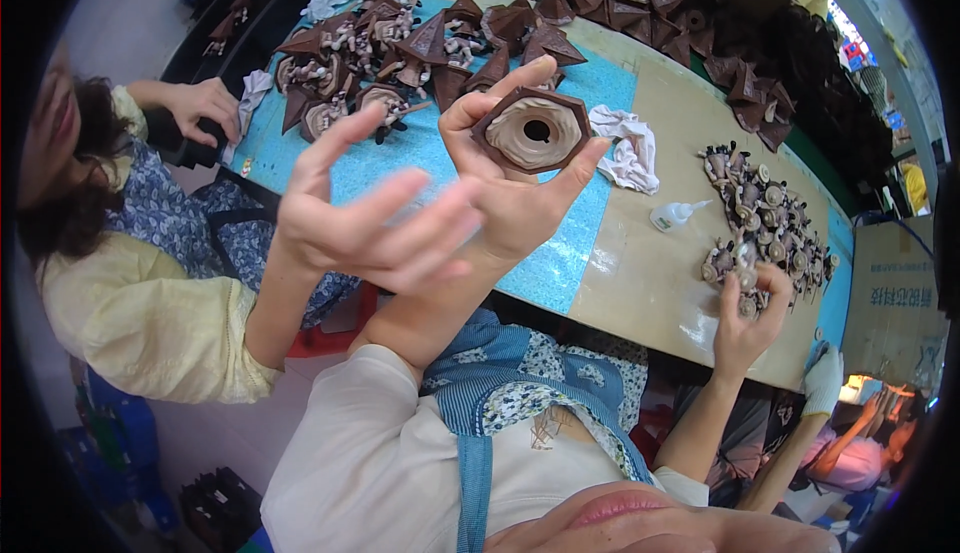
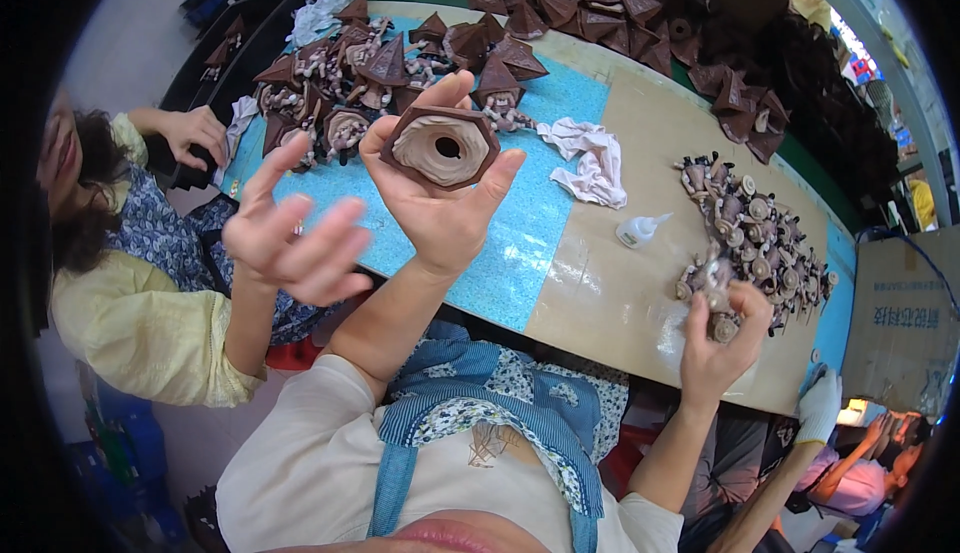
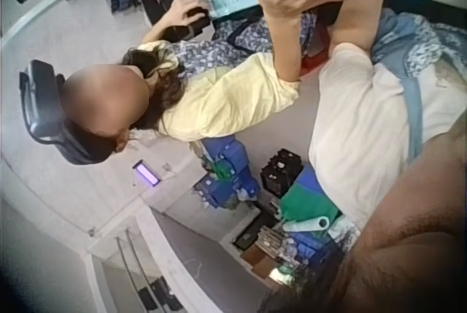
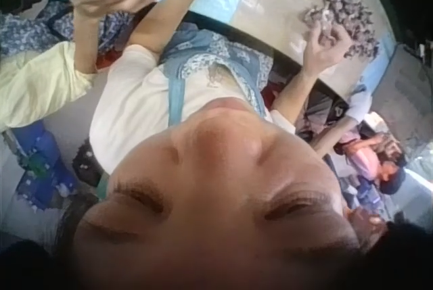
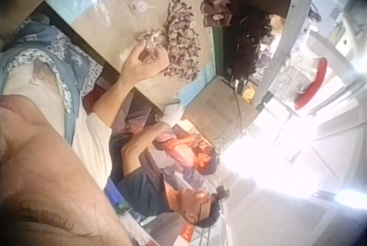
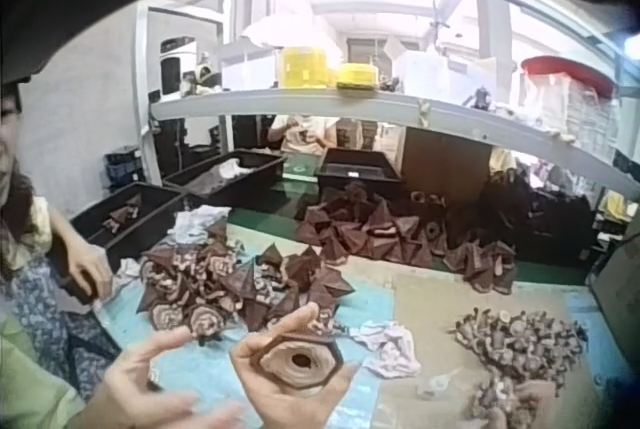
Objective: The person assembles figurines by applying glue into hollow bases from a bottle, inserting small figure pieces into the bases by hand, and pressing them together. The person then handles and points at different base pieces on the work table.
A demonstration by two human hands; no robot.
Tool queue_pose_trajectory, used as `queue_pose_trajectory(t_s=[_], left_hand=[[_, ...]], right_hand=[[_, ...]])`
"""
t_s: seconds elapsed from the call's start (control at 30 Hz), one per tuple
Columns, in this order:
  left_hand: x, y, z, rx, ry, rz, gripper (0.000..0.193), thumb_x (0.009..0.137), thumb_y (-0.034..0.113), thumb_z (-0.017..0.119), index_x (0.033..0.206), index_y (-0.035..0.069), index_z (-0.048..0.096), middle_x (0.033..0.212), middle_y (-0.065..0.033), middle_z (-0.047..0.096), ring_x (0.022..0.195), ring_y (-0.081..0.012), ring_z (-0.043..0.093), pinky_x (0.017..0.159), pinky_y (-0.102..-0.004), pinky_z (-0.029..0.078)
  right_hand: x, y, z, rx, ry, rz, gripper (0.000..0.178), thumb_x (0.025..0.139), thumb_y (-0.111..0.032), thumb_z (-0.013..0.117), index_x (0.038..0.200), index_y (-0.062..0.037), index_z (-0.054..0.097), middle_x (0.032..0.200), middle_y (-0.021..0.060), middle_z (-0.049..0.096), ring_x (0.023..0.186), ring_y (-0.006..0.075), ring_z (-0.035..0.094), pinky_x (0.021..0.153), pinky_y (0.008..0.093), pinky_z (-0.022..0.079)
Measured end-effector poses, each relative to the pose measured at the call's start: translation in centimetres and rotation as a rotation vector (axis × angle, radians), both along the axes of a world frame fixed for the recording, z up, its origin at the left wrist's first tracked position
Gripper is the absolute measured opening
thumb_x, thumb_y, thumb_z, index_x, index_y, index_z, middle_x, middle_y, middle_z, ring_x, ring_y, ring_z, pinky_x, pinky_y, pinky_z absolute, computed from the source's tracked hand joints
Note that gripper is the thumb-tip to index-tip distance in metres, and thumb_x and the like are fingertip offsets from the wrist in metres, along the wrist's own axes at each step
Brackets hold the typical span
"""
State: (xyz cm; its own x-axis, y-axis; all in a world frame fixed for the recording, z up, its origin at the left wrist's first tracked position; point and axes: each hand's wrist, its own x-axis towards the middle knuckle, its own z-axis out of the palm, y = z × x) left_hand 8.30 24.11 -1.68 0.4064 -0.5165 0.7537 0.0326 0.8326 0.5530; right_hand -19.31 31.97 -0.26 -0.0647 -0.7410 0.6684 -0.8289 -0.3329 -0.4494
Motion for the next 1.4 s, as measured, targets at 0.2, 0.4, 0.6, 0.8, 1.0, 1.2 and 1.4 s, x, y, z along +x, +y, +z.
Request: queue_pose_trajectory(t_s=[0.2, 0.4, 0.6, 0.8, 1.0, 1.2, 1.4], left_hand=[[-1.2, -0.1, 0.5, -0.114, 0.11, -0.077, 0.087, 0.073, -0.002, 0.082, 0.136, 0.014, 0.024, 0.138, -0.0219, 0.045, 0.13, -0.0316, 0.046, 0.108, -0.0403, 0.041], [-1.3, 0.3, 0.5, -0.161, 0.221, -0.116, 0.084, 0.075, -0.003, 0.079, 0.137, 0.013, 0.024, 0.139, -0.0222, 0.043, 0.13, -0.0321, 0.047, 0.109, -0.0408, 0.041], [-1.5, 1.2, 0.4, -0.089, 0.392, -0.256, 0.083, 0.076, -0.004, 0.078, 0.137, 0.012, 0.025, 0.139, -0.0217, 0.043, 0.129, -0.0319, 0.048, 0.108, -0.0408, 0.043], [0.4, 2.0, -0.3, 0.12, 0.602, -0.355, 0.071, 0.076, -0.004, 0.079, 0.13, 0.006, 0.033, 0.131, -0.0164, 0.05, 0.121, -0.0255, 0.053, 0.102, -0.0373, 0.047], [4.0, 1.6, -4.8, 0.531, 0.804, -0.477, 0.047, 0.08, -0.004, 0.073, 0.119, 0.005, 0.048, 0.119, -0.0081, 0.058, 0.112, -0.0206, 0.059, 0.093, -0.0332, 0.051], [2.9, 1.7, -4.4, 0.402, 0.727, -0.386, 0.05, 0.077, -0.008, 0.075, 0.117, 0.005, 0.048, 0.114, -0.0082, 0.059, 0.108, -0.0195, 0.06, 0.091, -0.0317, 0.052], [3.7, 1.9, -4.2, 0.393, 0.698, -0.238, 0.054, 0.076, -0.008, 0.076, 0.12, 0.004, 0.046, 0.113, -0.0068, 0.059, 0.107, -0.0162, 0.06, 0.091, -0.0301, 0.051]], right_hand=[[2.5, 4.0, -2.3, 0.105, 0.128, 0.079, 0.03, 0.071, 0.0, 0.076, 0.091, -0.0012, 0.054, 0.091, 0.0136, 0.053, 0.084, 0.029, 0.052, 0.076, 0.038, 0.044], [4.0, 5.0, -3.7, 0.214, 0.192, 0.137, 0.027, 0.071, -0.003, 0.076, 0.089, -0.0019, 0.056, 0.093, 0.0151, 0.054, 0.085, 0.0305, 0.051, 0.074, 0.0404, 0.043], [3.7, 4.9, -3.4, 0.357, -0.049, 0.103, 0.022, 0.079, -0.007, 0.073, 0.094, -0.0006, 0.057, 0.096, 0.0149, 0.054, 0.095, 0.0328, 0.051, 0.083, 0.0419, 0.043], [3.7, 4.4, -2.9, 0.29, 0.213, 0.041, 0.025, 0.082, -0.008, 0.067, 0.104, -0.0007, 0.058, 0.114, 0.0186, 0.054, 0.107, 0.0355, 0.047, 0.095, 0.045, 0.036], [4.2, 4.5, -5.7, 0.211, 0.254, -0.041, 0.024, 0.082, -0.006, 0.065, 0.105, -0.0008, 0.061, 0.12, 0.0191, 0.052, 0.111, 0.0353, 0.045, 0.097, 0.0447, 0.035], [4.2, 4.5, -6.4, 0.137, 0.289, -0.074, 0.021, 0.084, -0.006, 0.063, 0.104, -0.0002, 0.063, 0.12, 0.0189, 0.052, 0.111, 0.0353, 0.045, 0.096, 0.0444, 0.035], [4.2, 4.3, -6.9, 0.09, 0.284, -0.079, 0.02, 0.083, -0.005, 0.062, 0.102, 0.0, 0.064, 0.119, 0.0193, 0.053, 0.109, 0.0345, 0.045, 0.094, 0.0435, 0.036]])
